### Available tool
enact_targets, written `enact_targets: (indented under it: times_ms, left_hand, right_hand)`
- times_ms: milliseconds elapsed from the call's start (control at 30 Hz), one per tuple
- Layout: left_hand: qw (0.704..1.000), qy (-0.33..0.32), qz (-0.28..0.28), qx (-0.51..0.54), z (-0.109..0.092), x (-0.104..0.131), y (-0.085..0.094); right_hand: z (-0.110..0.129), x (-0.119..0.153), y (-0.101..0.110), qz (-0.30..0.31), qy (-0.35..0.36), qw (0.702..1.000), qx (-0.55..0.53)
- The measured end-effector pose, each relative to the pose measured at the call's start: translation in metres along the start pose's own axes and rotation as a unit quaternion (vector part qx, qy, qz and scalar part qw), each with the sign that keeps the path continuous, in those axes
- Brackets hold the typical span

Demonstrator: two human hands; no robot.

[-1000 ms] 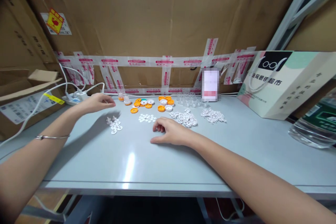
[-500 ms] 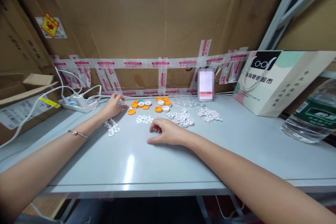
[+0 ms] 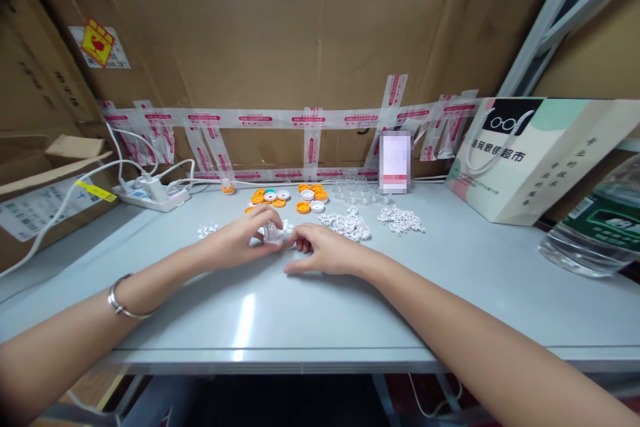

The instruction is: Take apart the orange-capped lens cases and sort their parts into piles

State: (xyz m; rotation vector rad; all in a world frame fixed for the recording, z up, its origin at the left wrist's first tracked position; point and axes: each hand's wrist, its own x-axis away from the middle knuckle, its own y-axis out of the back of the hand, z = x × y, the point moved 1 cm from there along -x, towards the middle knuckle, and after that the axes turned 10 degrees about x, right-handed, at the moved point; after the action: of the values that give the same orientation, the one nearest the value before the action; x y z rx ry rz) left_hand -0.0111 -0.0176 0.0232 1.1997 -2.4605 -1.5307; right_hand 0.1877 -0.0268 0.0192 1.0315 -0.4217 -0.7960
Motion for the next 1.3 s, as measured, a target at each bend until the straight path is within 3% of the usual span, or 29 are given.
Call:
enact_targets:
  times_ms: [133, 367, 467, 633, 967, 1033, 1200, 1300]
  left_hand:
    - [0.998, -0.004, -0.01, 0.055, -0.006, 0.001, -0.016]
    - [0.992, 0.048, -0.026, 0.111, 0.004, 0.0, -0.026]
    - [0.99, 0.081, -0.024, 0.111, 0.003, -0.001, -0.03]
    - [0.978, 0.081, -0.03, 0.19, 0.003, 0.0, -0.035]
    - [0.958, 0.082, 0.005, 0.275, 0.006, -0.001, -0.032]
    - [0.964, 0.089, -0.01, 0.25, 0.007, -0.001, -0.031]
    - [0.969, 0.102, -0.011, 0.223, 0.008, -0.001, -0.033]
    - [0.971, 0.09, -0.018, 0.22, 0.01, -0.001, -0.033]
  right_hand:
    - [-0.001, 0.0, 0.001, 0.002, -0.011, 0.999, -0.036]
    - [-0.002, -0.006, -0.008, -0.074, -0.032, 0.993, -0.082]
    - [0.0, -0.008, -0.013, -0.107, -0.033, 0.991, -0.074]
    - [0.002, -0.009, -0.018, -0.158, -0.019, 0.987, -0.026]
    - [0.006, -0.005, -0.003, -0.102, 0.134, 0.981, 0.095]
    - [0.008, -0.007, -0.003, -0.115, 0.12, 0.978, 0.123]
    - [0.016, -0.01, -0.009, -0.129, 0.001, 0.98, 0.152]
    - [0.021, -0.01, -0.011, -0.129, 0.035, 0.983, 0.126]
